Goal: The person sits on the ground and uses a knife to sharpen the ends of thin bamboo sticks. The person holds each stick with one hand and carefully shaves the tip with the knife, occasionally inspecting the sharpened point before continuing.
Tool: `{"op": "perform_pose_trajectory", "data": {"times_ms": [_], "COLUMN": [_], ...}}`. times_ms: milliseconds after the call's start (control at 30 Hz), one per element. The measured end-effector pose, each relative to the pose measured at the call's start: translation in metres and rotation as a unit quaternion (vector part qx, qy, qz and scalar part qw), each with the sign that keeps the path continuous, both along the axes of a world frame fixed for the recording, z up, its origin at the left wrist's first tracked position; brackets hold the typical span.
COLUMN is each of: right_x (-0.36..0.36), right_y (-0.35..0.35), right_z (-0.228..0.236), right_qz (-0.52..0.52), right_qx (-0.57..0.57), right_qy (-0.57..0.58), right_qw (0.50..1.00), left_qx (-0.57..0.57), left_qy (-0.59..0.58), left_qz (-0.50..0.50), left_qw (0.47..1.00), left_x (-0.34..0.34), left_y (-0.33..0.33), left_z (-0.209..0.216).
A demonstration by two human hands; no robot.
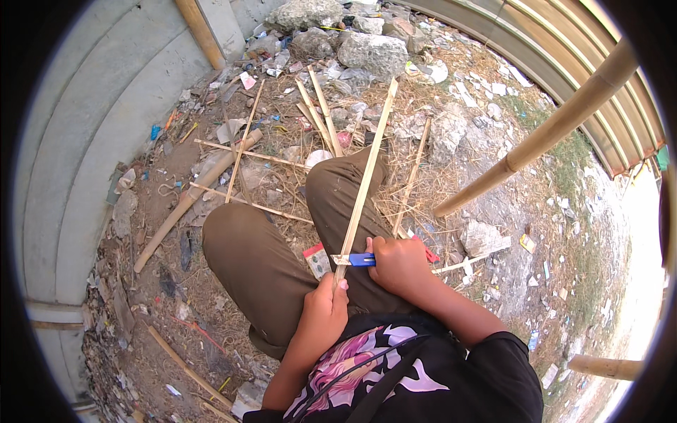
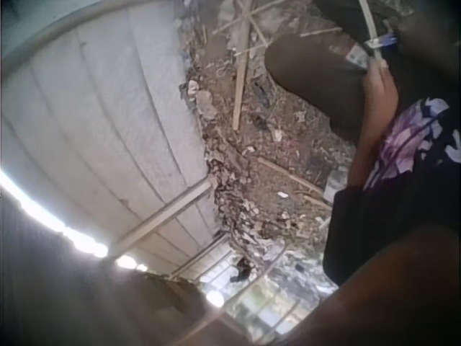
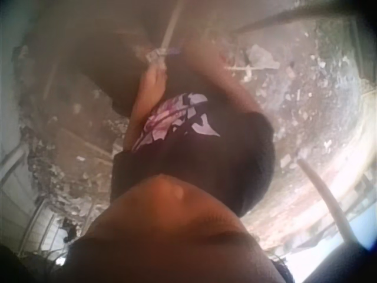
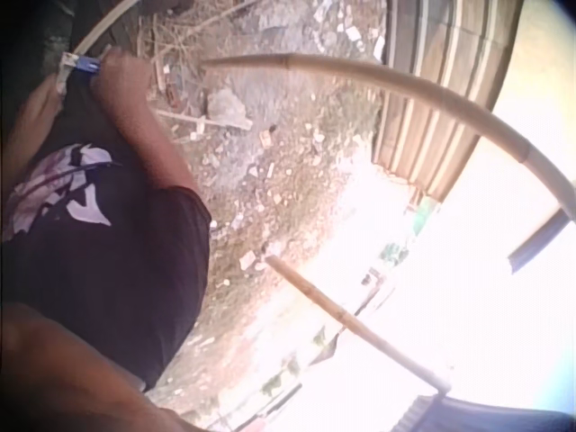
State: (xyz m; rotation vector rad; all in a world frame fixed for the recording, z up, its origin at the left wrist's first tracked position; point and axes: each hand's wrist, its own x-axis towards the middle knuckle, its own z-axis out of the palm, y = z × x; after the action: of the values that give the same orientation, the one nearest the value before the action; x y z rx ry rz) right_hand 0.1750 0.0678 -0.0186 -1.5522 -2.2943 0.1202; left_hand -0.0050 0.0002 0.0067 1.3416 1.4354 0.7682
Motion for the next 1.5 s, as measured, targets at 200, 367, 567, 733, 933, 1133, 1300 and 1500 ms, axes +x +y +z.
{"op": "perform_pose_trajectory", "data": {"times_ms": [200, 367, 567, 733, 933, 1133, 1300, 1500], "right_x": [-0.005, -0.009, -0.01, -0.012, -0.018, -0.02, -0.026, -0.03], "right_y": [-0.016, -0.017, -0.013, -0.007, 0.001, 0.007, 0.014, 0.016], "right_z": [-0.005, -0.012, -0.017, -0.022, -0.015, -0.02, -0.024, -0.027], "right_qz": [0.021, -0.001, -0.017, -0.02, -0.032, -0.043, -0.061, -0.076], "right_qx": [0.004, 0.024, 0.068, 0.105, 0.106, 0.115, 0.079, 0.026], "right_qy": [0.031, 0.047, 0.019, 0.028, 0.042, 0.058, 0.083, 0.1], "right_qw": [0.999, 0.999, 0.997, 0.994, 0.993, 0.991, 0.991, 0.992], "left_qx": [-0.021, 0.001, 0.019, 0.018, 0.034, 0.03, 0.02, 0.03], "left_qy": [-0.107, -0.097, -0.021, 0.005, -0.004, -0.015, -0.022, -0.004], "left_qz": [-0.006, -0.011, -0.006, -0.004, 0.018, 0.048, 0.061, 0.071], "left_qw": [0.994, 0.995, 1.0, 1.0, 0.999, 0.998, 0.998, 0.997], "left_x": [-0.005, -0.002, 0.0, -0.001, 0.001, 0.004, 0.003, 0.001], "left_y": [-0.006, -0.007, -0.007, -0.007, -0.007, -0.008, -0.01, -0.007], "left_z": [-0.014, -0.013, -0.004, -0.001, -0.001, -0.007, -0.004, -0.012]}}
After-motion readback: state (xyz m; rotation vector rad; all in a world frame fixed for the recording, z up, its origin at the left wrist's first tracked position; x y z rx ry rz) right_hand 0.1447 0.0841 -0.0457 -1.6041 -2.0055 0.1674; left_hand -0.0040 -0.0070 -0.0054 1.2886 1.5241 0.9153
